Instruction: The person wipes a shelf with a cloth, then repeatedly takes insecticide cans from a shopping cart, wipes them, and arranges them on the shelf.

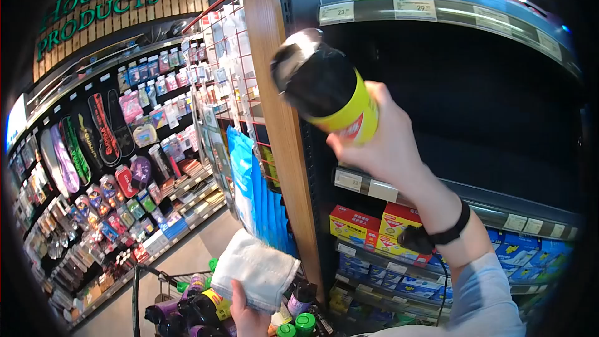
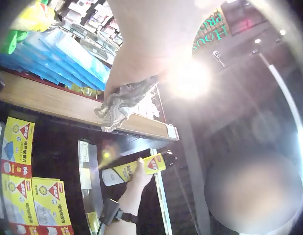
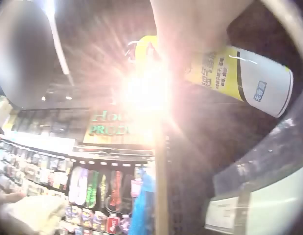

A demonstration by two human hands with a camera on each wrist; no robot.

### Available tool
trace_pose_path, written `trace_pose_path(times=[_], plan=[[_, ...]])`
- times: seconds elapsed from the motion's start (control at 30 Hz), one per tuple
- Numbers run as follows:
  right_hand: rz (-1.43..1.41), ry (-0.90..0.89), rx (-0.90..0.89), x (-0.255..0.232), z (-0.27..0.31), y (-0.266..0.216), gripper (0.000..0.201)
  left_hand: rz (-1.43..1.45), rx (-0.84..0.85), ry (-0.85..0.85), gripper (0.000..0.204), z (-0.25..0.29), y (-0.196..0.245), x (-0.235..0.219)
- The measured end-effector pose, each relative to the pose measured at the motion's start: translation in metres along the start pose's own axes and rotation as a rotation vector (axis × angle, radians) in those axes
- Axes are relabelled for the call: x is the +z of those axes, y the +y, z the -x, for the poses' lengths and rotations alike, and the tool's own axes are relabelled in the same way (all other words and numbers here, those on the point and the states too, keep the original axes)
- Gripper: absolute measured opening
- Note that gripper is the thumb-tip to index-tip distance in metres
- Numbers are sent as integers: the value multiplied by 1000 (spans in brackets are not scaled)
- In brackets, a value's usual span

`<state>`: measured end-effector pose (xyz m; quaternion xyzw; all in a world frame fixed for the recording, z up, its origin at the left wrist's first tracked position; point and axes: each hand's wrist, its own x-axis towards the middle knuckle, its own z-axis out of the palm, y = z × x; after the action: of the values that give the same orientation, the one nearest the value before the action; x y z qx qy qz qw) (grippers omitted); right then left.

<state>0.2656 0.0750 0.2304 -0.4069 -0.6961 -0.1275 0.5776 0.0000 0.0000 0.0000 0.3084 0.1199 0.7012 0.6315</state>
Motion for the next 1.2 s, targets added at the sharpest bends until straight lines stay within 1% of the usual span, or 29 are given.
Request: trace_pose_path(times=[0.03, 0.07, 0.1, 0.13, 0.17, 0.2, 0.23, 0.3, 0.33, 0.37, 0.4, 0.47, 0.5, 0.53, 0.57, 0.6, 0.63, 0.67, 0.7, 0.77, 0.8, 0.9, 0.93, 0.97, 1.03, 1.07, 1.2], plan=[[-96, -53, -9, 3, 12, -14, 62, -34, 19, 37, 61, 3, 0, 1], [-264, -120, -2, 8, 26, -24, 63, -68, 39, 78, 59, 7, 0, 2], [-431, -185, -10, 8, 39, -14, 64, -66, 61, 92, 59, -2, -18, 7], [-485, -282, -12, 6, 54, -18, 66, -66, 58, 111, 59, 1, -26, 10], [-550, -305, 51, 10, 75, -19, 67, -72, 55, 133, 59, 5, -29, 15], [-611, -378, 129, 17, 96, -16, 68, -166, 74, 95, 60, 8, -23, 22], [-664, -466, 204, 21, 116, -7, 68, -211, 91, 118, 60, 13, -24, 24], [-725, -641, 398, 25, 158, 10, 68, -308, 185, 106, 59, 19, -29, 30], [-741, -562, 333, 33, 176, 14, 69, -308, 197, 146, 59, 24, -31, 27], [-639, -575, 342, 29, 189, 15, 70, -416, 243, 131, 56, 28, -35, 22], [-627, -579, 364, 29, 200, 16, 71, -525, 280, 115, 53, 34, -38, 21], [-626, -607, 397, 24, 214, 18, 71, -647, 333, -14, 51, 38, -40, 44], [-590, -630, 414, 21, 218, 17, 71, -702, 407, -172, 52, 37, -41, 49], [-552, -649, 430, 18, 222, 17, 71, -1138, 492, -263, 56, 24, -37, 55], [-563, -665, 436, 18, 230, 20, 71, -765, 373, -143, 58, 38, -46, 79], [-611, -648, 432, 20, 240, 26, 71, -1541, 738, -382, 62, 23, -31, 83], [-656, -627, 429, 19, 247, 31, 71, -1668, 680, -383, 65, 26, -33, 103], [-673, -626, 506, 15, 251, 32, 73, -1720, 640, -374, 65, 28, -35, 111], [-674, -629, 512, 9, 254, 31, 73, -1769, 599, -369, 66, 29, -36, 115], [-530, -668, 504, -3, 257, 29, 75, -1779, 554, -377, 65, 27, -39, 116], [-540, -621, 462, -5, 262, 30, 76, -1723, 516, -388, 66, 25, -41, 117], [-553, -638, 451, -14, 274, 37, 76, -1637, 463, -445, 65, 21, -47, 121], [-567, -644, 497, -18, 274, 37, 75, -1604, 470, -458, 58, 21, -49, 123], [-565, -644, 502, -22, 274, 38, 75, -1602, 467, -461, 58, 21, -53, 122], [-558, -586, 518, -28, 275, 40, 73, -1599, 607, -520, 50, 23, -61, 117], [-558, -569, 512, -30, 276, 42, 71, -1575, 638, -493, 44, 26, -65, 118], [-534, -587, 477, -41, 283, 47, 72, -1553, 666, -488, 40, 34, -70, 117]])
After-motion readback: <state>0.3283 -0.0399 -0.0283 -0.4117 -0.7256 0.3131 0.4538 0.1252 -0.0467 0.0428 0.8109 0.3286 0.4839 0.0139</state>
